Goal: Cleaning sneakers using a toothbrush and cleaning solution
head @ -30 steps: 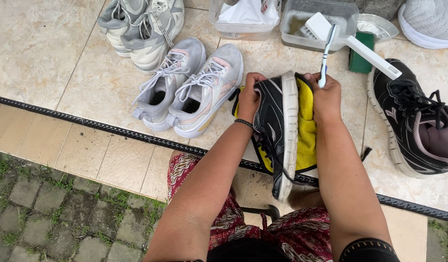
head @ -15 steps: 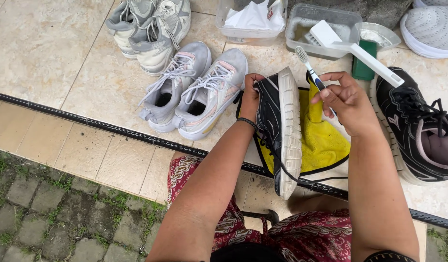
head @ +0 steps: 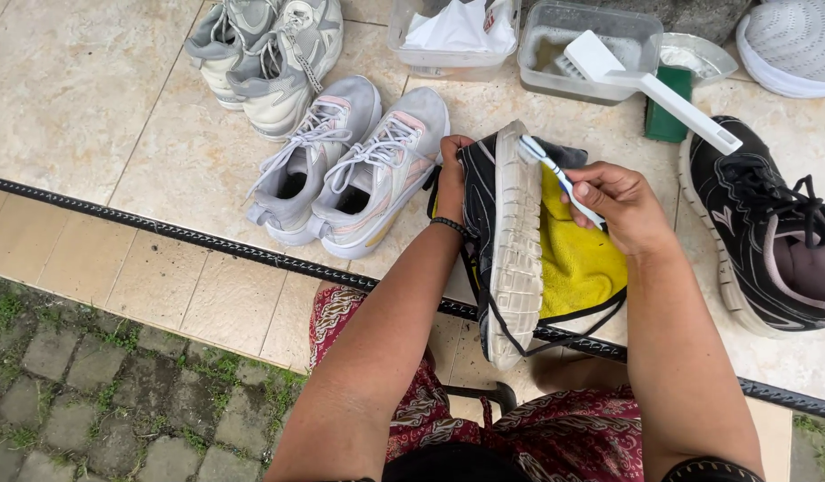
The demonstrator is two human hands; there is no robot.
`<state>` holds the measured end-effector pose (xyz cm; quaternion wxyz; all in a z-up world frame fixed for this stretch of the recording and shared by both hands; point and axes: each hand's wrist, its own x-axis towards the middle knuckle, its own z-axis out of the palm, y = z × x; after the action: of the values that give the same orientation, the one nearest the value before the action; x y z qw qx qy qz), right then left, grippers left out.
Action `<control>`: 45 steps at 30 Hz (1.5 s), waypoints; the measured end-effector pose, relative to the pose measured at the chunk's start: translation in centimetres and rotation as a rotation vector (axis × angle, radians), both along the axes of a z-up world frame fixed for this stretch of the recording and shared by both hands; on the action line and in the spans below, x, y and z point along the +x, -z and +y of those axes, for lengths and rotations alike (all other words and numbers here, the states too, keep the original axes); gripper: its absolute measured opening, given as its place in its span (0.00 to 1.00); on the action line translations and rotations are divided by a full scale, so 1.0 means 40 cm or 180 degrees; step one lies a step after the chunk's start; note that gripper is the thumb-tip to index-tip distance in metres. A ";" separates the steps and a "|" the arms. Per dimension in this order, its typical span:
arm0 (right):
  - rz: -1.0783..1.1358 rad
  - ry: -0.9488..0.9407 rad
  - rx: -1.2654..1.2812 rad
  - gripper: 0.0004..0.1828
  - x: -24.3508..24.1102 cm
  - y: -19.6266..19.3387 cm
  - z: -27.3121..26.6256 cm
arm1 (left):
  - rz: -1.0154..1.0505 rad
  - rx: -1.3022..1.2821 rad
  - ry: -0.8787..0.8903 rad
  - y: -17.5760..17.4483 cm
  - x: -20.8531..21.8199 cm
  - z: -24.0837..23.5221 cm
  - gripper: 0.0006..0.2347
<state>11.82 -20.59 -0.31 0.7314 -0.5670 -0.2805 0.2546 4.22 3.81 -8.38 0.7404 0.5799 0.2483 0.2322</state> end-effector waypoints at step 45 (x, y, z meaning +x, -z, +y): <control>-0.0237 -0.0175 0.0115 0.13 0.020 0.029 0.001 | -0.0157 0.0429 0.0077 0.037 0.001 0.012 0.09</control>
<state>12.63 -20.54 -1.48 0.7233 -0.5549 -0.3275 0.2484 4.25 4.29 -9.86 0.7083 0.6254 0.2068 0.2536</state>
